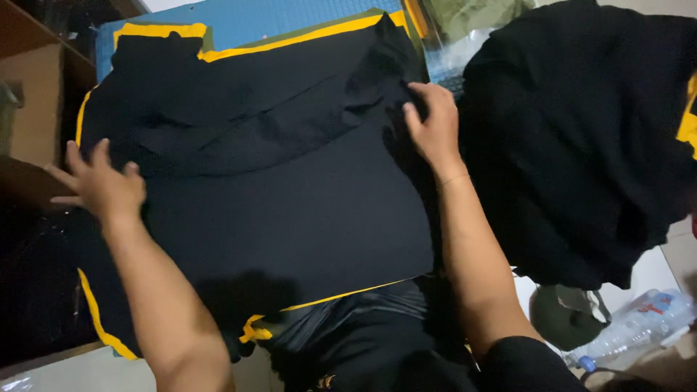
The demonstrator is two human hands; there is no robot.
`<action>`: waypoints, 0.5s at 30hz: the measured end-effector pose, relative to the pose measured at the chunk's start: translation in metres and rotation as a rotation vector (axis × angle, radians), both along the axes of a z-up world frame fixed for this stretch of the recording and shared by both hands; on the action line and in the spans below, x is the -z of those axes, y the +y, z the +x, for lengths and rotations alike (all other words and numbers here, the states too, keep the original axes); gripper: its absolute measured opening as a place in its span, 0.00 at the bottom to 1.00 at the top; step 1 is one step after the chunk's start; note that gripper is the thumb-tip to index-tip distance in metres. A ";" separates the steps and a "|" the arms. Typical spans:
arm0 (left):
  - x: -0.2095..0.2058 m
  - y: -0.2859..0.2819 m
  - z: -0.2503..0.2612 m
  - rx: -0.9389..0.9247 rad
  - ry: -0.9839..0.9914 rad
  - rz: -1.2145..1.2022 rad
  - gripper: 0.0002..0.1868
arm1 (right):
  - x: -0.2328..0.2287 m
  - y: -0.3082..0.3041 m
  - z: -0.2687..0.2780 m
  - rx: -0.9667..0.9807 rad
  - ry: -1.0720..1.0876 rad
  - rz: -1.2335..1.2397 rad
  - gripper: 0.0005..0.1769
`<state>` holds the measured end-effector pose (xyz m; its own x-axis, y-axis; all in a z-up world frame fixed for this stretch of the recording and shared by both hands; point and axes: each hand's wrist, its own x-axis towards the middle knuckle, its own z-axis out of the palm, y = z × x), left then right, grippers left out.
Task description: The person repeatedly picks up black shirts from a pile, lays them flat on a table, and folds them by hand. The folded shirts are placed back on the table. The process is repeated multiple times throughout the clip.
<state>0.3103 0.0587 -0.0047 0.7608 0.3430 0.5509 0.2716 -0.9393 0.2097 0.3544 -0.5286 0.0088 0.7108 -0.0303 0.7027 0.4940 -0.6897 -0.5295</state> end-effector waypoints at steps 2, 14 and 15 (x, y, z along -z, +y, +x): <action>-0.027 -0.042 -0.017 0.038 0.195 -0.052 0.41 | 0.001 0.012 -0.004 0.047 0.221 -0.303 0.29; 0.007 -0.088 0.022 0.475 0.193 0.056 0.24 | 0.021 0.044 0.087 0.133 0.329 -0.368 0.32; 0.009 -0.086 0.023 0.480 0.190 0.057 0.24 | 0.021 0.041 0.092 0.138 0.327 -0.367 0.32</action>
<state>0.3331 -0.0274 -0.0142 0.9135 -0.0953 0.3956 -0.1639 -0.9760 0.1435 0.4465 -0.4871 -0.0121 0.9020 0.0679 0.4263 0.2343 -0.9064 -0.3516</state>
